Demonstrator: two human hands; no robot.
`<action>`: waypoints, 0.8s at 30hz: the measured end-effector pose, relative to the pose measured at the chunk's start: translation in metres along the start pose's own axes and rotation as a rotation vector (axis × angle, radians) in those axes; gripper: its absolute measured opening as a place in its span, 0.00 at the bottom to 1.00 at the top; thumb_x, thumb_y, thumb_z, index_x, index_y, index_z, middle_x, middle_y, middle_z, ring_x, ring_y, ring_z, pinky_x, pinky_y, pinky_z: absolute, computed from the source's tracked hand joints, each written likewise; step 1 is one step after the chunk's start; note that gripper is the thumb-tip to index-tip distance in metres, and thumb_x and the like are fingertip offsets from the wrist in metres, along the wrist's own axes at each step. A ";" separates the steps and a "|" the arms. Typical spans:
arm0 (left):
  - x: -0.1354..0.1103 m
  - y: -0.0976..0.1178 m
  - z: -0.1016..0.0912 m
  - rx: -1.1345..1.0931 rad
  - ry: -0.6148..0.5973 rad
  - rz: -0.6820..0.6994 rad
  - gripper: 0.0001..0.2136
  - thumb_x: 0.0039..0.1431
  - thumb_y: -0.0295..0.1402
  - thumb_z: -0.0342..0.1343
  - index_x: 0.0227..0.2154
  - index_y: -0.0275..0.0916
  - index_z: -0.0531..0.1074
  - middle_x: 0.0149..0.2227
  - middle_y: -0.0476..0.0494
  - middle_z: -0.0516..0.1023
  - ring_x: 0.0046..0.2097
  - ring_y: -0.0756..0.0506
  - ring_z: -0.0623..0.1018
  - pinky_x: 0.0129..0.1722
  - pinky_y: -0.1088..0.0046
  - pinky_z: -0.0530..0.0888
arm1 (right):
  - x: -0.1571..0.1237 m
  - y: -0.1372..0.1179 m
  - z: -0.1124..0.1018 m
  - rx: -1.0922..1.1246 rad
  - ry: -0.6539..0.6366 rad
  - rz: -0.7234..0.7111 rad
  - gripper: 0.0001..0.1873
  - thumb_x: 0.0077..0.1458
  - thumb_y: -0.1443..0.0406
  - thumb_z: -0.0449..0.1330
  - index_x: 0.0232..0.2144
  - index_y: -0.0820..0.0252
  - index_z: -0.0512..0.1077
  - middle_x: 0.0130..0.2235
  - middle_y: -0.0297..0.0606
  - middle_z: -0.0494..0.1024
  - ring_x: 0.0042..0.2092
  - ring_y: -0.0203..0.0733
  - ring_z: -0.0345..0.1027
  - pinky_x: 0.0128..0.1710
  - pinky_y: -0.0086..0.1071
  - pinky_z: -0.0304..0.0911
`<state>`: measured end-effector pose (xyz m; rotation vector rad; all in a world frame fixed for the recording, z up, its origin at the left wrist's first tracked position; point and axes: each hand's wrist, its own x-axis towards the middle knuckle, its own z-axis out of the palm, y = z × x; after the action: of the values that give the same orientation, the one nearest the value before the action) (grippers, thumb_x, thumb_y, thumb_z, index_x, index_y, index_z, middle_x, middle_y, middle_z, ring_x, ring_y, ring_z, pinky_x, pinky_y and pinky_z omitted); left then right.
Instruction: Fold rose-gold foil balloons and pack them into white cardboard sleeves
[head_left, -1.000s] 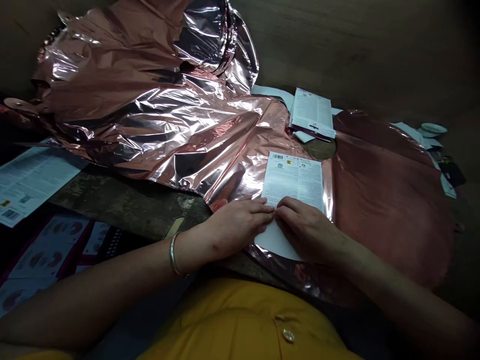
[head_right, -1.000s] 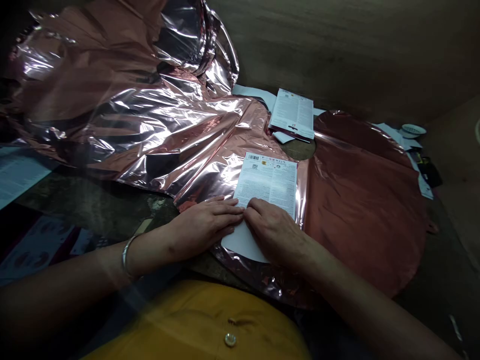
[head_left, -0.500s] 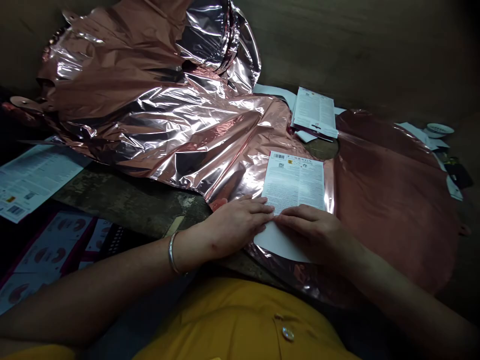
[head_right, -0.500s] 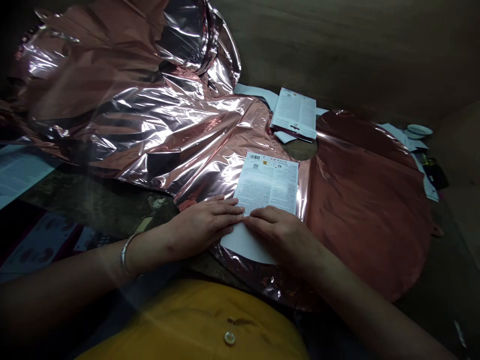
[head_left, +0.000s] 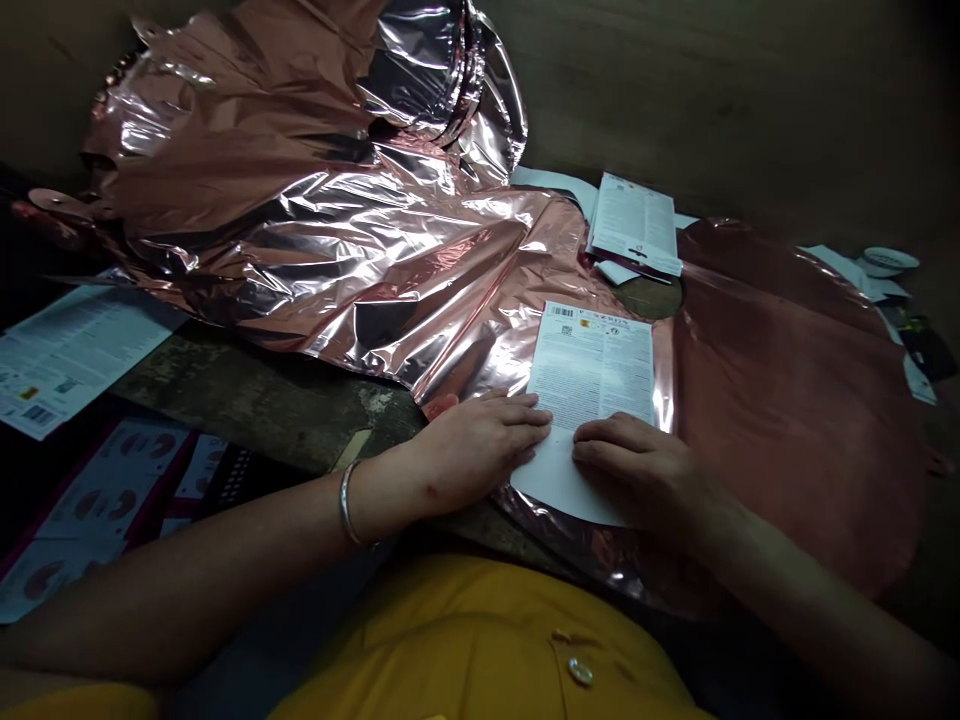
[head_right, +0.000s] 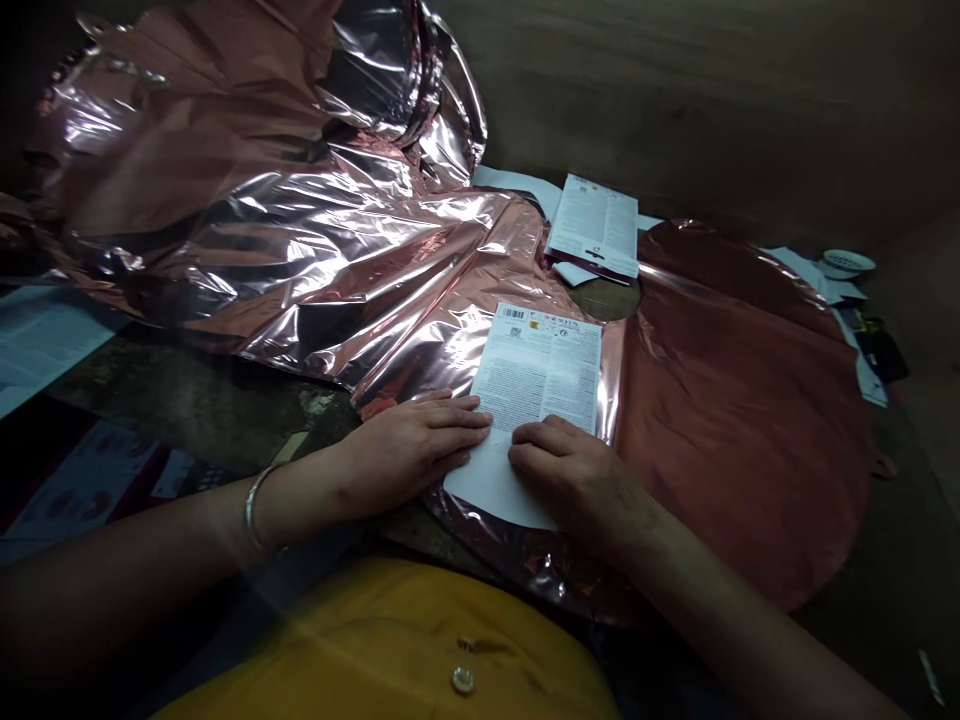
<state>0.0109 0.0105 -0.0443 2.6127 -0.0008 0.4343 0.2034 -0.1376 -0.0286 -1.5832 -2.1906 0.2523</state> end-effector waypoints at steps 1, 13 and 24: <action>0.000 0.000 0.000 0.002 0.001 -0.001 0.12 0.67 0.29 0.49 0.50 0.34 0.72 0.53 0.42 0.76 0.57 0.46 0.73 0.61 0.64 0.67 | 0.000 0.000 0.000 0.002 0.000 0.010 0.11 0.60 0.75 0.54 0.43 0.63 0.72 0.43 0.45 0.75 0.41 0.42 0.69 0.40 0.34 0.68; -0.001 0.000 0.001 -0.007 -0.003 -0.001 0.13 0.68 0.30 0.48 0.49 0.33 0.73 0.54 0.42 0.76 0.58 0.44 0.72 0.61 0.64 0.66 | -0.004 0.002 -0.003 0.067 -0.012 0.030 0.09 0.61 0.73 0.54 0.38 0.59 0.73 0.42 0.43 0.75 0.40 0.41 0.70 0.37 0.33 0.67; 0.000 0.000 0.000 0.020 0.006 0.010 0.12 0.67 0.30 0.50 0.49 0.33 0.73 0.52 0.43 0.77 0.58 0.43 0.72 0.61 0.63 0.67 | 0.027 0.013 -0.001 0.185 -0.103 0.063 0.07 0.60 0.70 0.55 0.35 0.58 0.73 0.39 0.40 0.74 0.38 0.39 0.70 0.36 0.31 0.66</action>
<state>0.0106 0.0098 -0.0446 2.6327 -0.0078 0.4475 0.2076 -0.1080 -0.0267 -1.5685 -2.1248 0.5508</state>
